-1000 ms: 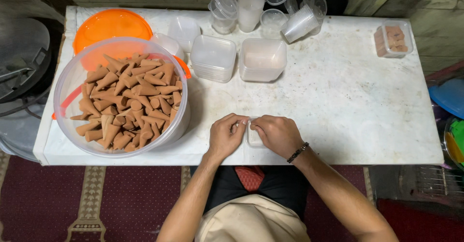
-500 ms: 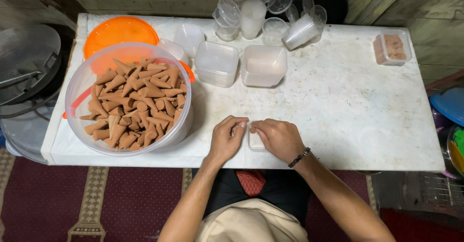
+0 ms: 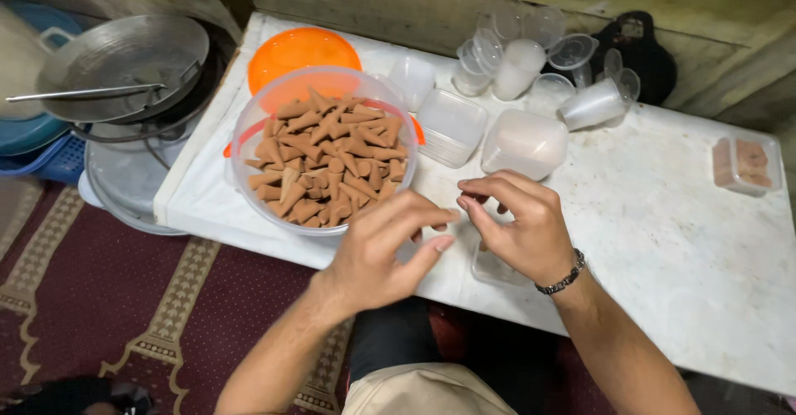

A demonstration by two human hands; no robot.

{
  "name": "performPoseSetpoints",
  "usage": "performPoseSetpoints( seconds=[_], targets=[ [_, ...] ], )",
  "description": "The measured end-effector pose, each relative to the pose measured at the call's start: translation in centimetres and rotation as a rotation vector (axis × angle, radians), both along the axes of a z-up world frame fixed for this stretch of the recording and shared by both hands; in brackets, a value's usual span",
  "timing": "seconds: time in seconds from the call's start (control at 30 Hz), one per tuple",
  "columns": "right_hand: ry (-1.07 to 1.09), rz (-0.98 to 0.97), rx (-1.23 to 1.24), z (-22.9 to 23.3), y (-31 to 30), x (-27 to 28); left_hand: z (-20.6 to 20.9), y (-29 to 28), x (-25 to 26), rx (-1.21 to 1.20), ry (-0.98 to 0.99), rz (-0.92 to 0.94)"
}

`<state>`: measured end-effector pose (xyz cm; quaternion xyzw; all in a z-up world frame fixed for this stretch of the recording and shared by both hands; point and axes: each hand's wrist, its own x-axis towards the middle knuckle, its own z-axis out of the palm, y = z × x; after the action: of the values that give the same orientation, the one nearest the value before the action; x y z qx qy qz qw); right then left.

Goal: The person sorts incense cones from a large tub and places them into small plastic containers by hand.

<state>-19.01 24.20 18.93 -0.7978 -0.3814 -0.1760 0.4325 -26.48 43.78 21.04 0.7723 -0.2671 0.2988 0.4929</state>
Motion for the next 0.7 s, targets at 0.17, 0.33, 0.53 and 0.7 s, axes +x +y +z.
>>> performPoseSetpoints(
  seconds=[0.17, 0.33, 0.53, 0.7],
  targets=[
    [-0.061, 0.115, 0.063, 1.4, 4.0, 2.1, 2.3, 6.1, 1.2, 0.240, 0.021, 0.174],
    [-0.076, 0.189, -0.018, 2.0, 7.0, 4.0, 4.9, 9.3, 1.5, 0.469, 0.180, 0.329],
    [-0.132, 0.238, -0.040, 0.8, 9.7, 5.8, 0.9, 11.6, 5.4, 0.622, 0.322, 0.419],
    [-0.138, 0.215, -0.019, 0.2, 10.1, 5.8, 3.8, 11.0, 4.6, 0.618, 0.300, 0.292]
  ],
)
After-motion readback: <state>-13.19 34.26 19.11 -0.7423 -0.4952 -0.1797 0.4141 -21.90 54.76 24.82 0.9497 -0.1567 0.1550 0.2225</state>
